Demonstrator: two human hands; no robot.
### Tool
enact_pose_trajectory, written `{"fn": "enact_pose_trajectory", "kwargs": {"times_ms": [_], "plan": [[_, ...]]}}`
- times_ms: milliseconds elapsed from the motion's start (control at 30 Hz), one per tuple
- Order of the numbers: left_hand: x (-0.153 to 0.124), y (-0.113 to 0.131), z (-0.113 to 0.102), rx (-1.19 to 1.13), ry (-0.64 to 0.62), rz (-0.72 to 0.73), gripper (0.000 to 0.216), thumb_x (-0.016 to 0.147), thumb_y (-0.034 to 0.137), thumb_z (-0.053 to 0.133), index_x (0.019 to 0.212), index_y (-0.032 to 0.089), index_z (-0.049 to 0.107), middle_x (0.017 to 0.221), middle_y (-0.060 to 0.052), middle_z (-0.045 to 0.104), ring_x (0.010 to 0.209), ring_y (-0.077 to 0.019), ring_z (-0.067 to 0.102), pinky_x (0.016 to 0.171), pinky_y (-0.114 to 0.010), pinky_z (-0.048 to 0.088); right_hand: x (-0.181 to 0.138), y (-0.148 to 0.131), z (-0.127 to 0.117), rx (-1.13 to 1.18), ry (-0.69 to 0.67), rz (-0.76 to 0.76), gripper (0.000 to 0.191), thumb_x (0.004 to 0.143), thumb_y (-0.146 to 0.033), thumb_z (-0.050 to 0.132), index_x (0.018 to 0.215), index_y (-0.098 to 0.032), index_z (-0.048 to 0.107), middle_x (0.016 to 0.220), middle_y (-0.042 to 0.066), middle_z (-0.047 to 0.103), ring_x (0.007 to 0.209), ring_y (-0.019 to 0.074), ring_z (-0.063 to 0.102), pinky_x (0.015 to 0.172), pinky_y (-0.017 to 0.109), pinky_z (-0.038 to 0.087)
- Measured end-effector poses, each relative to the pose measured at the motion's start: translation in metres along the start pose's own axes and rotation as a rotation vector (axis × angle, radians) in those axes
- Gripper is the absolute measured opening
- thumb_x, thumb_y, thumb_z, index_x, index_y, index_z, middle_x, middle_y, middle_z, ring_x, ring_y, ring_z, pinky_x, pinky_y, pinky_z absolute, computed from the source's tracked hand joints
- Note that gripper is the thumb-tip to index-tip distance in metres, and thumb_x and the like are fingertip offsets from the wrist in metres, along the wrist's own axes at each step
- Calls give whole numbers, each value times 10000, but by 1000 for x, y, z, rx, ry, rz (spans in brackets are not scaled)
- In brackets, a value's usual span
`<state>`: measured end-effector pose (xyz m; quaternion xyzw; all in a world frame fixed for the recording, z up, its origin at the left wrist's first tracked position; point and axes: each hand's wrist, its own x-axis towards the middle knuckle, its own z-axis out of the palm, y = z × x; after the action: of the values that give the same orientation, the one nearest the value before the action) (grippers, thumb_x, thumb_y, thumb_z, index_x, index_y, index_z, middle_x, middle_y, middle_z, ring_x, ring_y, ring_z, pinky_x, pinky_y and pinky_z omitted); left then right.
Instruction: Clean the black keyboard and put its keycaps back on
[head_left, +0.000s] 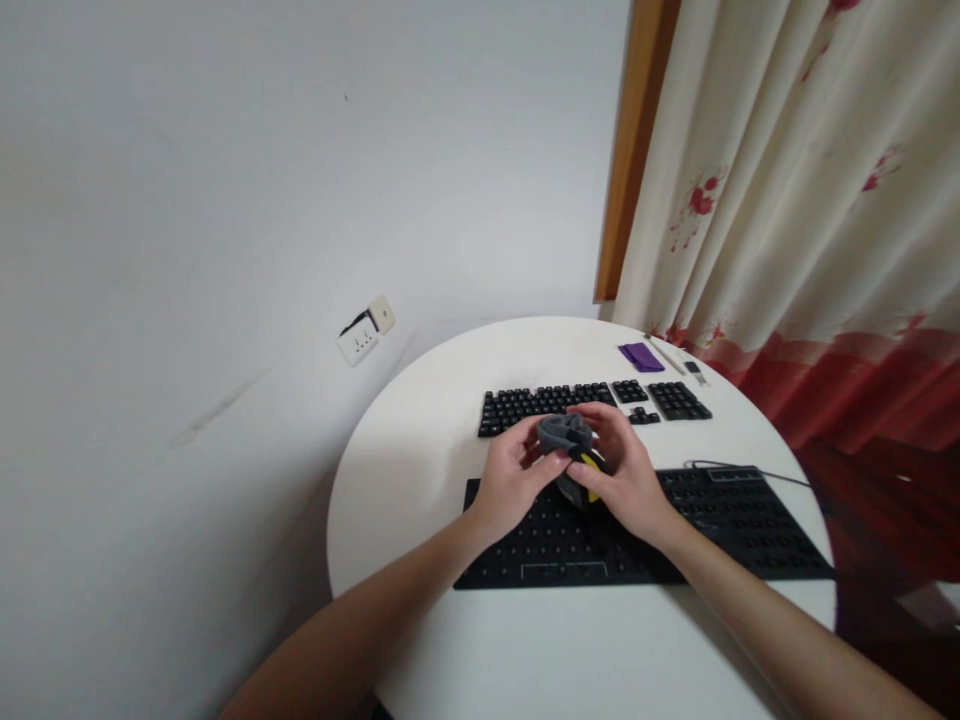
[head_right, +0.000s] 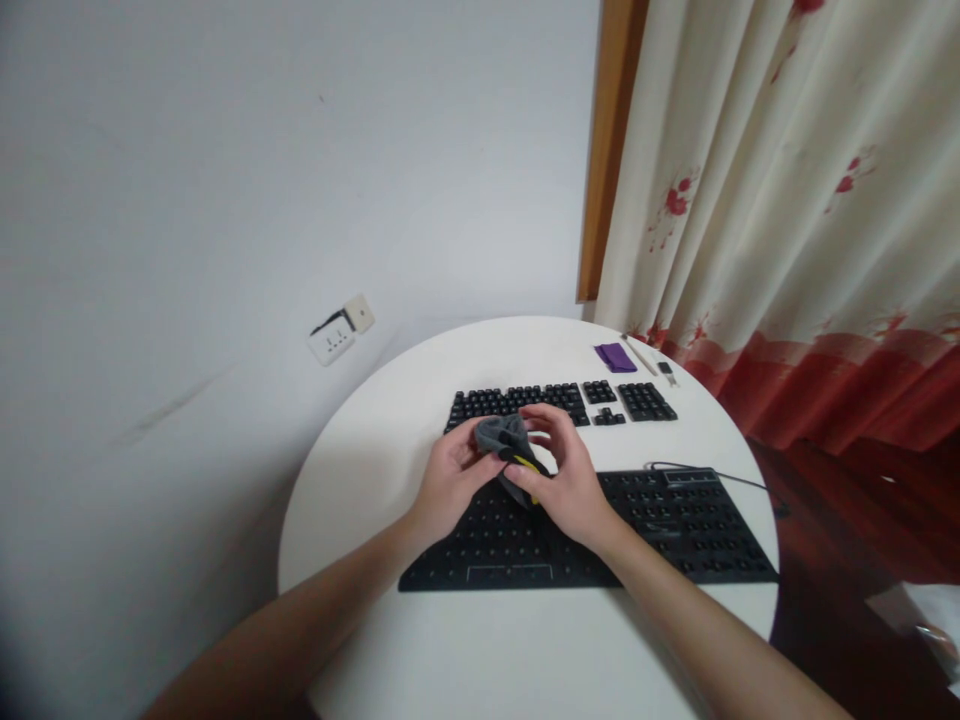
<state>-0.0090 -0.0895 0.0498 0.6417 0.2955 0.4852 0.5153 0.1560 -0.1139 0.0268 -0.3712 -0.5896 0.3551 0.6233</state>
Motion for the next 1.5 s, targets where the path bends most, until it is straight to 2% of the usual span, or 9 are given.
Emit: {"fn": "enact_pose_trajectory", "kwargs": {"times_ms": [67, 167, 300, 500, 667, 900, 1167, 1300, 1500], "plan": [[0, 2, -1, 112, -28, 94, 283, 844, 327, 713, 1097, 201, 707, 1114, -87, 656, 1067, -250, 606, 966, -364, 471, -2, -1, 1, 27, -78, 40, 482, 789, -324, 781, 1240, -275, 620, 1254, 64, 662, 1141, 250, 612, 1013, 404, 468], [9, 1, -12, 273, -19, 204, 290, 831, 364, 737, 1072, 201, 734, 1119, -91, 603, 1066, -238, 564, 956, -338, 451, -3, 0, 0, -9, -18, 80, 364, 797, -334, 766, 1147, -249, 711, 1163, 48, 726, 1076, 267, 649, 984, 411, 489], [32, -2, -49, 247, -25, 130, 395, 949, 430, 567, 1246, 180, 645, 876, -54, 632, 794, -159, 578, 733, -266, 468, -2, -1, -5, -131, 145, 102, 339, 798, -358, 745, 1109, -225, 746, 1092, 42, 753, 999, 284, 667, 925, 418, 512], [45, 8, -110, 610, -215, -26, 275, 906, 389, 588, 886, 163, 743, 750, -47, 709, 725, -162, 620, 703, -264, 466, -3, -12, -15, -324, 274, -34, 308, 830, -345, 698, 1118, -248, 750, 1107, 38, 739, 1041, 301, 647, 953, 421, 493], [44, -3, -141, 731, -453, -313, 287, 839, 416, 635, 799, 154, 745, 718, -49, 726, 499, -119, 567, 492, -227, 392, -3, -4, -10, -378, 131, -30, 554, 795, -321, 747, 1337, -284, 638, 1239, 56, 702, 1147, 315, 616, 1027, 463, 450], [47, -29, -165, 567, -714, -566, 197, 735, 372, 732, 771, 180, 758, 662, -37, 722, 530, -148, 639, 531, -224, 459, 0, -2, 4, -664, -266, -210, 505, 942, -292, 585, 1443, -284, 523, 1304, 94, 641, 1158, 278, 595, 1004, 467, 456], [50, -42, -167, 531, -811, -556, 170, 715, 324, 683, 744, 186, 778, 641, -41, 724, 439, -123, 548, 452, -214, 414, 14, -11, 59, -995, -697, -313, 338, 963, -257, 569, 1295, -221, 624, 1060, 87, 712, 983, 232, 631, 851, 361, 433], [50, -49, -170, 511, -824, -628, 203, 715, 332, 654, 768, 180, 778, 634, -53, 723, 403, -123, 522, 409, -219, 365, 16, -7, 82, -1165, -775, -313, 298, 931, -243, 609, 1224, -220, 654, 983, 83, 687, 954, 248, 610, 805, 356, 403], [50, -52, -169, 545, -819, -667, 248, 718, 353, 656, 850, 192, 791, 645, -53, 721, 419, -126, 549, 394, -209, 294, 13, -1, 84, -1188, -760, -291, 329, 950, -275, 585, 1274, -236, 624, 1040, 92, 663, 996, 265, 583, 823, 377, 400]]}}
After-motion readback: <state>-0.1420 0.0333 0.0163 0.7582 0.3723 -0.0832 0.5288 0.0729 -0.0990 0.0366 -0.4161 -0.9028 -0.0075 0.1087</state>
